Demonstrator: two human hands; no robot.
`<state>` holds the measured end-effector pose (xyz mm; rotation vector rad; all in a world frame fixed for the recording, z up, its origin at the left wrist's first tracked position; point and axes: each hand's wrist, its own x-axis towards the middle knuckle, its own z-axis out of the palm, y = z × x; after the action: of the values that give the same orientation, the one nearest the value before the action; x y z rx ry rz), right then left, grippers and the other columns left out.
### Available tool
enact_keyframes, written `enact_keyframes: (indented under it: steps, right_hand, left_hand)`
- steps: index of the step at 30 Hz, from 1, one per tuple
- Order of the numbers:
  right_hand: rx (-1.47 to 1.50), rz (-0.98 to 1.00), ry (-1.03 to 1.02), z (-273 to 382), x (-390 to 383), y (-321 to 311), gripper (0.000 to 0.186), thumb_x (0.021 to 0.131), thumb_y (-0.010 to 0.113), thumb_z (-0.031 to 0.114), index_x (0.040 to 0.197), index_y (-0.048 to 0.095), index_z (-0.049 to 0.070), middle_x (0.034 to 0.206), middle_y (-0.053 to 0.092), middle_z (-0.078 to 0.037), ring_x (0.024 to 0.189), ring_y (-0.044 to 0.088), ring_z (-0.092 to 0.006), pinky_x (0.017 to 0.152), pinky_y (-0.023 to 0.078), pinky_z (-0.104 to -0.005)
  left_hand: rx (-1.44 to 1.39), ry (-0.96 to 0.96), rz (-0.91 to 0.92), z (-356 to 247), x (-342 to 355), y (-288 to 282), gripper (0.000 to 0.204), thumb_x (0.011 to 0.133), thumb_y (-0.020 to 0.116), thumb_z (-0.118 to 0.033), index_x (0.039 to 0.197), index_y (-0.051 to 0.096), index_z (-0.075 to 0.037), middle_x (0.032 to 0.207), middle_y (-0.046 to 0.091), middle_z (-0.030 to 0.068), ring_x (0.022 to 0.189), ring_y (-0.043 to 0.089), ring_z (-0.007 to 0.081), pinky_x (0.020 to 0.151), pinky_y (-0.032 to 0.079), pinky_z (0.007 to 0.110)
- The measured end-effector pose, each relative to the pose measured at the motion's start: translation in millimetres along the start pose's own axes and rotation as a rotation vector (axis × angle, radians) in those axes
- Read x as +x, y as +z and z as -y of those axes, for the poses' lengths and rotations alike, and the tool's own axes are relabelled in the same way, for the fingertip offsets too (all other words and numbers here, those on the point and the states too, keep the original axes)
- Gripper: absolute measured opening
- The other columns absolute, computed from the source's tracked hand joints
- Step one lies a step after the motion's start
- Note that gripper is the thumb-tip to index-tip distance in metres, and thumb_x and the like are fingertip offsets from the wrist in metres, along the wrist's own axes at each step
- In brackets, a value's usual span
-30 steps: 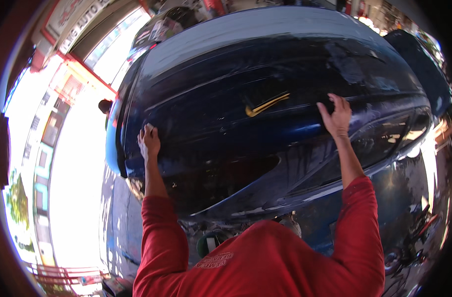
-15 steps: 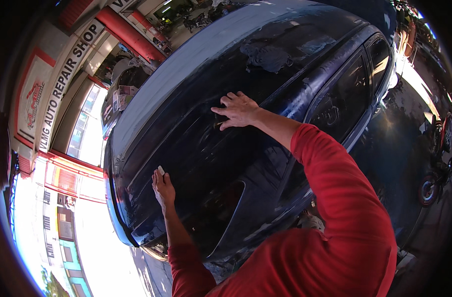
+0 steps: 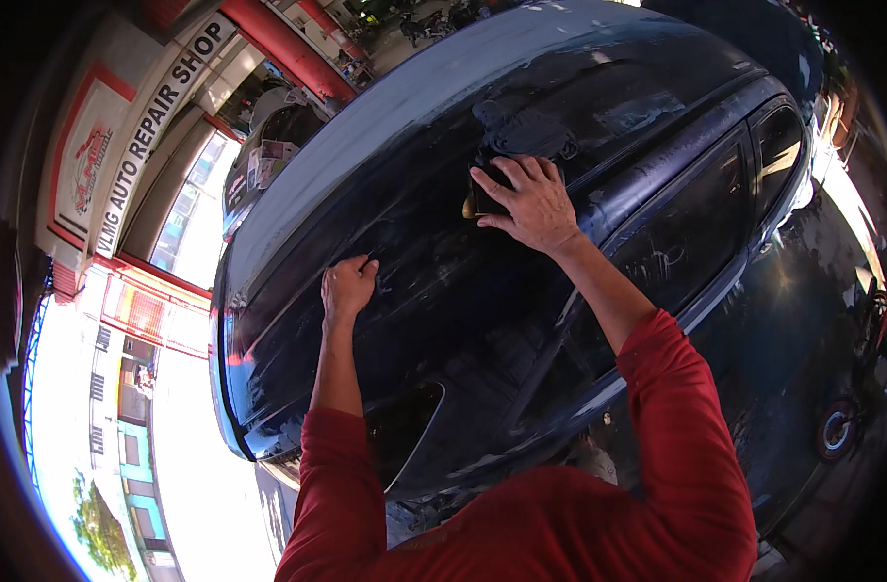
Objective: The person sands the surface of a car hood using a sanding block and occasionally dips it into a bucket of water. The person works on the hood's surface, moving the sanding block across different areas while another person is visible in the background.
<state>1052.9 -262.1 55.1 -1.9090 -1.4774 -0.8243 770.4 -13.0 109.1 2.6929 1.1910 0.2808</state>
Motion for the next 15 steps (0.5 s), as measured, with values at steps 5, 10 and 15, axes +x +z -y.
enact_keyframes:
  steps: [5,10,15]
  right_hand:
    - [-0.029,0.048,0.093,-4,-18,7,0.074,0.094,0.081,0.060,0.159,0.066,0.028,0.159,0.059,-0.007,0.149,0.053,-0.0317,0.131,0.036,-0.0607]
    - [-0.004,0.014,0.056,-7,-20,10,0.074,0.092,0.085,0.058,0.156,0.068,0.026,0.156,0.062,-0.009,0.147,0.057,-0.0327,0.128,0.040,-0.0602]
    - [0.028,-0.039,0.048,-13,-18,10,0.066,0.090,0.086,0.054,0.147,0.073,0.023,0.153,0.066,-0.011,0.142,0.061,-0.0355,0.125,0.042,-0.0608]
  left_hand:
    - [-0.211,0.529,-0.230,-132,90,24,0.086,0.092,0.093,-0.047,0.164,0.061,-0.013,0.172,0.052,0.0244,0.152,0.060,0.0413,0.123,0.052,0.050]
    - [-0.144,0.569,-0.097,-267,183,75,0.132,0.075,0.084,-0.090,0.181,0.032,-0.030,0.189,0.017,0.0223,0.171,0.014,0.0557,0.139,0.023,0.067]
    - [-0.172,0.461,0.122,-296,205,111,0.115,0.067,0.098,-0.071,0.160,0.064,-0.014,0.175,0.043,0.0267,0.164,0.033,0.0544,0.133,0.036,0.063]
